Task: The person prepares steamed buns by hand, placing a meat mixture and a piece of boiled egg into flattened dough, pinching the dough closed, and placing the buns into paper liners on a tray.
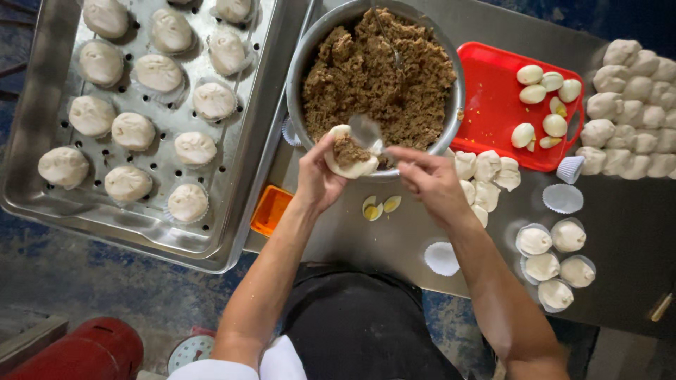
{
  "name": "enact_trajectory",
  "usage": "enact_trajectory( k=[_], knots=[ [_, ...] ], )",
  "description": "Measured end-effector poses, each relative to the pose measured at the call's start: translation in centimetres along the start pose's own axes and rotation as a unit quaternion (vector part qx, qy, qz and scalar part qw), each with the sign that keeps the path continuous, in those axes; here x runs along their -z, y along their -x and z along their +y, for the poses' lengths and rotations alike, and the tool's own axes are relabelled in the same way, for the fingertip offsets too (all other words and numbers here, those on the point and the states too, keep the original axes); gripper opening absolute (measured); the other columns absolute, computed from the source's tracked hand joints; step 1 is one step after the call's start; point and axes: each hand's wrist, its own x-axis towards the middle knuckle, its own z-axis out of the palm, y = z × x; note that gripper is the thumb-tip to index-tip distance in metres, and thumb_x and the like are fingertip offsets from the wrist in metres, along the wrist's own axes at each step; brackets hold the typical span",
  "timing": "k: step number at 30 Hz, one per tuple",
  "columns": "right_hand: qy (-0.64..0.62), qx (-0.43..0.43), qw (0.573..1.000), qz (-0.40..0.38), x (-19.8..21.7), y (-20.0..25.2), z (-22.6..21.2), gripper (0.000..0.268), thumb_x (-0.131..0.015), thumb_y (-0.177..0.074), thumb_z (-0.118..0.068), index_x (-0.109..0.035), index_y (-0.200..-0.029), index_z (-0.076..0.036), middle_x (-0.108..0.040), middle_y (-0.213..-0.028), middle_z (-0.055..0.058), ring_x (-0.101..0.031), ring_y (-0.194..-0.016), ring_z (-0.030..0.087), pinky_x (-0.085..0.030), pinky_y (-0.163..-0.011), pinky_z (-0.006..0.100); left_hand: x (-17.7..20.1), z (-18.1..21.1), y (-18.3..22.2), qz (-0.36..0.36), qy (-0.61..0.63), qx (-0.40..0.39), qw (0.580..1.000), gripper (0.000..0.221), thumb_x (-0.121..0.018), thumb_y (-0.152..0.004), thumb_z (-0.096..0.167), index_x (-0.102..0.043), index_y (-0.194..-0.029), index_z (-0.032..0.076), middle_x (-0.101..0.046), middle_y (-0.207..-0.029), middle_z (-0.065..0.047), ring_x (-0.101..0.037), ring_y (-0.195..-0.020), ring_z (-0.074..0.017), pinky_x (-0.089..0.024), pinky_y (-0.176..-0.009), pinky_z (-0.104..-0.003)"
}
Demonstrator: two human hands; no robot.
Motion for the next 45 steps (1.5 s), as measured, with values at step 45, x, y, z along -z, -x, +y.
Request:
enact_trajectory(
  k=[45],
  knots=[
    [0.318,0.119,0.932,0.129,3.0,-0.2,18.5,0.038,-0.070,-0.087,-0.009,-0.069,-0.124,-0.001,-0.068,-0.102,0.020,-0.074,-0.084,0.027,-0.059,-0.073,0.035,4.9,-0.5,5.4,-0.069,-0.197,0.073,0.975,0.045,-0.063,-0.096,0.006,-0.051,-0.139,0.002,-0.063,-0.131,-0.016,-0.065,-0.121,-0.0294,-0.059,-0.103,-0.046]
  ],
)
